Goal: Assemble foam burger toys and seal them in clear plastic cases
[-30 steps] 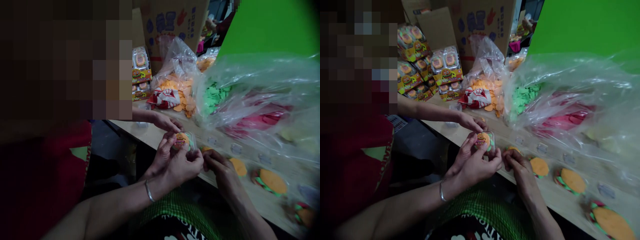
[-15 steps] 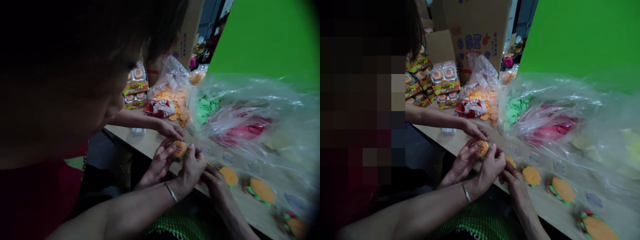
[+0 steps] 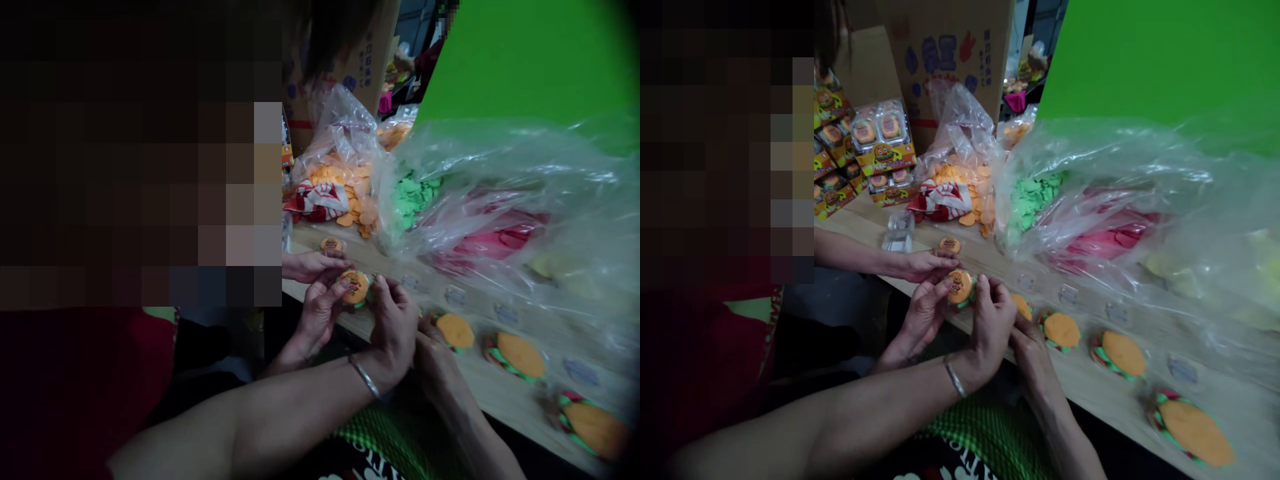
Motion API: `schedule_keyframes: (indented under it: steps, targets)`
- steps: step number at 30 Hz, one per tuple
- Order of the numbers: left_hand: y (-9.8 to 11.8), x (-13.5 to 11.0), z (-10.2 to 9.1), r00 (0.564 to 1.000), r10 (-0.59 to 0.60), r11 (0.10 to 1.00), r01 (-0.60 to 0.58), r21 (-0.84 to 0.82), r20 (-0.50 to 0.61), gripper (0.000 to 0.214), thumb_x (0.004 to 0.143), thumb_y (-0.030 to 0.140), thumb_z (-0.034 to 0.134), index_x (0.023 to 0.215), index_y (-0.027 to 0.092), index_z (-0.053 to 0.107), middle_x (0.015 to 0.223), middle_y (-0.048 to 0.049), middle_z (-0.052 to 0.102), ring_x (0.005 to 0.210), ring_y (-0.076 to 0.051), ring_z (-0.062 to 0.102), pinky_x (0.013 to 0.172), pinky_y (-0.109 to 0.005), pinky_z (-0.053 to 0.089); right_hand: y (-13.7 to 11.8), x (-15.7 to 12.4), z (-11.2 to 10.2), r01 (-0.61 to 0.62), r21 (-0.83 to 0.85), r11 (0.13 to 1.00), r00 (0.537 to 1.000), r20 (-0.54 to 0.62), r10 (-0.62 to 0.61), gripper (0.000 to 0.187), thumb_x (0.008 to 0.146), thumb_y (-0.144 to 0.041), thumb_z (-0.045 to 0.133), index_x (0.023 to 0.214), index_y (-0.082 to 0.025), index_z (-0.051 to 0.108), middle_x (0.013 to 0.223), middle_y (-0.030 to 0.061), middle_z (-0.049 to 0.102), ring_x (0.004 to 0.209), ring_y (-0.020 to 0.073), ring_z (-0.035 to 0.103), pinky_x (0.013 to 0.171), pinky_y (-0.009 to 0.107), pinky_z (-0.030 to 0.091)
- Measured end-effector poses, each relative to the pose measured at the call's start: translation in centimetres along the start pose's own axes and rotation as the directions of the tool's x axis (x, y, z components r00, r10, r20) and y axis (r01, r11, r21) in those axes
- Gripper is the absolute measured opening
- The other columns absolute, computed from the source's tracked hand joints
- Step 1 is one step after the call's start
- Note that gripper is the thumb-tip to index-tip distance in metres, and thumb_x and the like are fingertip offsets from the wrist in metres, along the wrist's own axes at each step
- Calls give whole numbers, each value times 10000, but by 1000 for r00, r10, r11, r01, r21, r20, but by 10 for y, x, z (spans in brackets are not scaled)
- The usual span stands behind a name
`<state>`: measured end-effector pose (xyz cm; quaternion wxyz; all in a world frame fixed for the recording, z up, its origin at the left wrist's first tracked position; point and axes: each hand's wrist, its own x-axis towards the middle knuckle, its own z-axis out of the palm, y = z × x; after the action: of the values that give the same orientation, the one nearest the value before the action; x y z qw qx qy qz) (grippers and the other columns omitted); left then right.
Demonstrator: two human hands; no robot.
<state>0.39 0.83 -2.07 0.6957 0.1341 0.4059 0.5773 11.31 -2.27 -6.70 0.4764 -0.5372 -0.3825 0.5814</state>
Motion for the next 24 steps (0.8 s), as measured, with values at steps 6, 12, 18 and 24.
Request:
schedule_keyframes:
  steps: [6, 12, 18, 24]
  targets:
    - [28, -10, -49, 969, 231, 971, -223, 86, -89, 370, 783, 233, 782, 1114, 141, 645, 1016, -53, 713, 793, -145, 657, 605, -207, 465, 0, 0, -16, -14, 37, 999, 997, -75, 16, 156, 623, -361, 758, 690, -232, 703, 663, 32, 658, 679, 228, 578, 601, 319, 456]
    - [29, -13, -62, 994, 91, 996, -90, 26, -57, 295, 802, 207, 746, 1077, 156, 653, 1007, -60, 701, 772, -148, 650, 587, -220, 484, 0, -6, -27, -27, 25, 999, 995, -98, 29, 199, 591, -375, 772, 626, -215, 660, 566, 13, 582, 546, 162, 469, 509, 296, 377]
    - [29, -16, -74, 997, 20, 997, -16, -70, 68, 229, 747, 161, 750, 970, 144, 700, 989, -67, 708, 842, -168, 667, 694, -243, 529, -33, 26, 24, -62, -54, 997, 998, -10, 61, 204, 613, -428, 780, 646, -244, 698, 580, 35, 611, 553, 196, 495, 522, 341, 386]
    - [33, -20, -77, 997, 70, 997, -70, -26, 25, 156, 759, 183, 743, 908, 152, 711, 979, -64, 724, 860, -159, 669, 761, -247, 543, -27, 17, 9, -1, -86, 996, 1000, -28, -1, 213, 623, -400, 761, 584, -235, 630, 557, 26, 570, 547, 182, 475, 507, 324, 365]
